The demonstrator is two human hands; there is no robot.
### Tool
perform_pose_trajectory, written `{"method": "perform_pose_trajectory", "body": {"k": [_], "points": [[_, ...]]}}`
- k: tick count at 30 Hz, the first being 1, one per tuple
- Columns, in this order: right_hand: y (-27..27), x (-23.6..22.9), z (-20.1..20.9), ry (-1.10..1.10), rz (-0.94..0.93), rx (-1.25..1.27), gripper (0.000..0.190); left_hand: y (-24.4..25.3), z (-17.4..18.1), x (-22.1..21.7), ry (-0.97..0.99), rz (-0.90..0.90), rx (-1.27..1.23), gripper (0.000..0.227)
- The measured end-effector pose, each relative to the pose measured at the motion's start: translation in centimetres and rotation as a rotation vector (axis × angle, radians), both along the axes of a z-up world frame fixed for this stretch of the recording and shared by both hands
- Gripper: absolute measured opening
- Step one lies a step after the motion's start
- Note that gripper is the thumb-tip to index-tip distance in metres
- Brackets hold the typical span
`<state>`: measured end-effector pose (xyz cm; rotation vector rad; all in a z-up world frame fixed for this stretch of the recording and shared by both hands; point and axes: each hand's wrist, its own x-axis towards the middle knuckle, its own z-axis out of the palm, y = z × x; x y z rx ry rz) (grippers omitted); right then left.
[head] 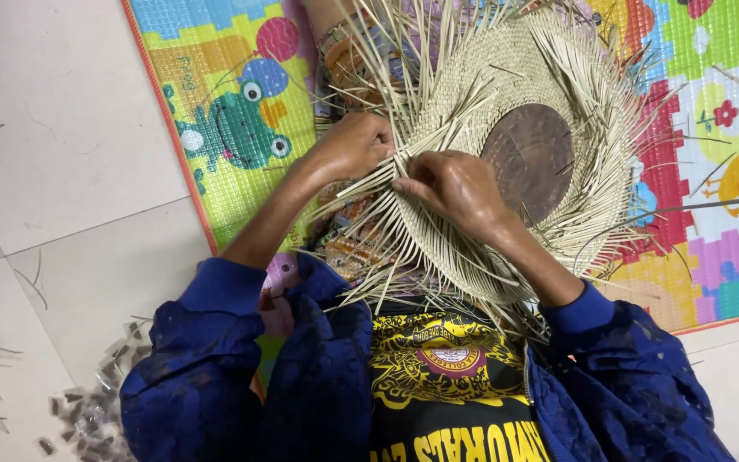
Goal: Weaving a straw hat by tucking and braiding loose straw strands into the brim.
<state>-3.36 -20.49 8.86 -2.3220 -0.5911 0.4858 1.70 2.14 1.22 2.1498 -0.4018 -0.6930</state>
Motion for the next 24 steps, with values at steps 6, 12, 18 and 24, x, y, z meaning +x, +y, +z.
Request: {"method": "perform_pose_trajectory", "body": {"k": [6,12,18,24], "points": [[-0.9,0.1,-5.7,-0.193,-0.047,0.068,0.019,-0.2,2.6,-2.7,0.084,0.171,-0.142,0.013],[-0.9,1.4,-0.9,-0.295,-0.067,0.051,0.008,0.1,6.1,-4.9,0.100,0.229,-0.311,0.024],[-1.2,4.2,-1.8,-0.458,-0.049,-0.081,0.010,-0.2,3.7,-5.2,0.060,0.312,-0.458,0.019],[-1.4,5.2,-2.5,-0.801,-0.068,-0.308,0.007,-2.1,0.2,-5.1,-0.259,0.398,-0.378,0.020]]}}
